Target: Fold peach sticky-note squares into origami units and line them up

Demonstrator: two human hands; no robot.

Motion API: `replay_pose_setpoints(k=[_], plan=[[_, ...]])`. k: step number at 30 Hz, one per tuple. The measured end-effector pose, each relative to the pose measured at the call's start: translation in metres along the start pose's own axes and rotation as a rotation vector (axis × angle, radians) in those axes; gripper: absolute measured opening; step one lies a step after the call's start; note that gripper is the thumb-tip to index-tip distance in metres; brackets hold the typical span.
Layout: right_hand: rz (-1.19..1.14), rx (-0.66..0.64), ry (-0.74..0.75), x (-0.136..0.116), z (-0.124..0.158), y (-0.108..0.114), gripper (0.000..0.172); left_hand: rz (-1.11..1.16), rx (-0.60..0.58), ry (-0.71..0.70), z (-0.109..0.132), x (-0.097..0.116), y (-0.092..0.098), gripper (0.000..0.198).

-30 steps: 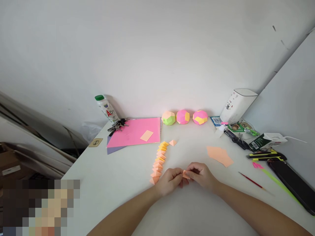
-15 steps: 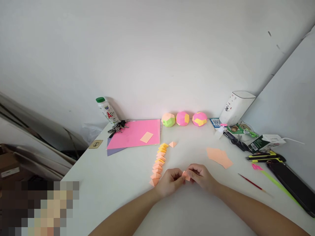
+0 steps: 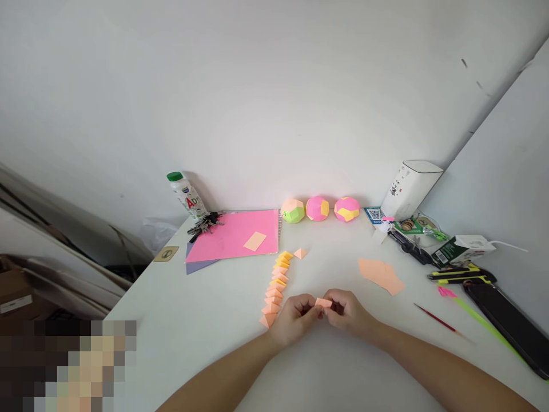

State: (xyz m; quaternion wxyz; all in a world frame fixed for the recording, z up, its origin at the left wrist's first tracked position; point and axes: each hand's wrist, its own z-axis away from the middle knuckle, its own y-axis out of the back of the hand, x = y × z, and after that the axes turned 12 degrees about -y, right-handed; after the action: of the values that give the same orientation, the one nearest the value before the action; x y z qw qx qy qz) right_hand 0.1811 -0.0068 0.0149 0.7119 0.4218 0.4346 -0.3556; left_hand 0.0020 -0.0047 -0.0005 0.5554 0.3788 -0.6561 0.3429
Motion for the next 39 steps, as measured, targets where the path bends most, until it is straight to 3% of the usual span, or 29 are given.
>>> replay_pose_setpoints(k=[9,16,23,26,39], plan=[[-0.049,-0.035,0.010,0.003,0.000,0.001,0.010,0.033,0.020,0.067,0.000,0.005,-0.002,0.035],[-0.136,-0.050,0.073,0.009,0.002,0.005,0.010,0.075,0.117,0.129,-0.003,0.009,0.003,0.041],[-0.107,-0.068,0.057,0.005,0.001,0.002,0.004,0.047,0.042,0.067,-0.002,0.006,0.000,0.037],[-0.009,-0.049,0.096,0.004,0.001,0.001,0.012,-0.006,-0.001,0.021,-0.001,0.002,0.000,0.031],[0.101,-0.008,0.123,0.010,0.001,-0.001,0.008,-0.232,-0.065,0.030,0.001,0.005,-0.002,0.023]])
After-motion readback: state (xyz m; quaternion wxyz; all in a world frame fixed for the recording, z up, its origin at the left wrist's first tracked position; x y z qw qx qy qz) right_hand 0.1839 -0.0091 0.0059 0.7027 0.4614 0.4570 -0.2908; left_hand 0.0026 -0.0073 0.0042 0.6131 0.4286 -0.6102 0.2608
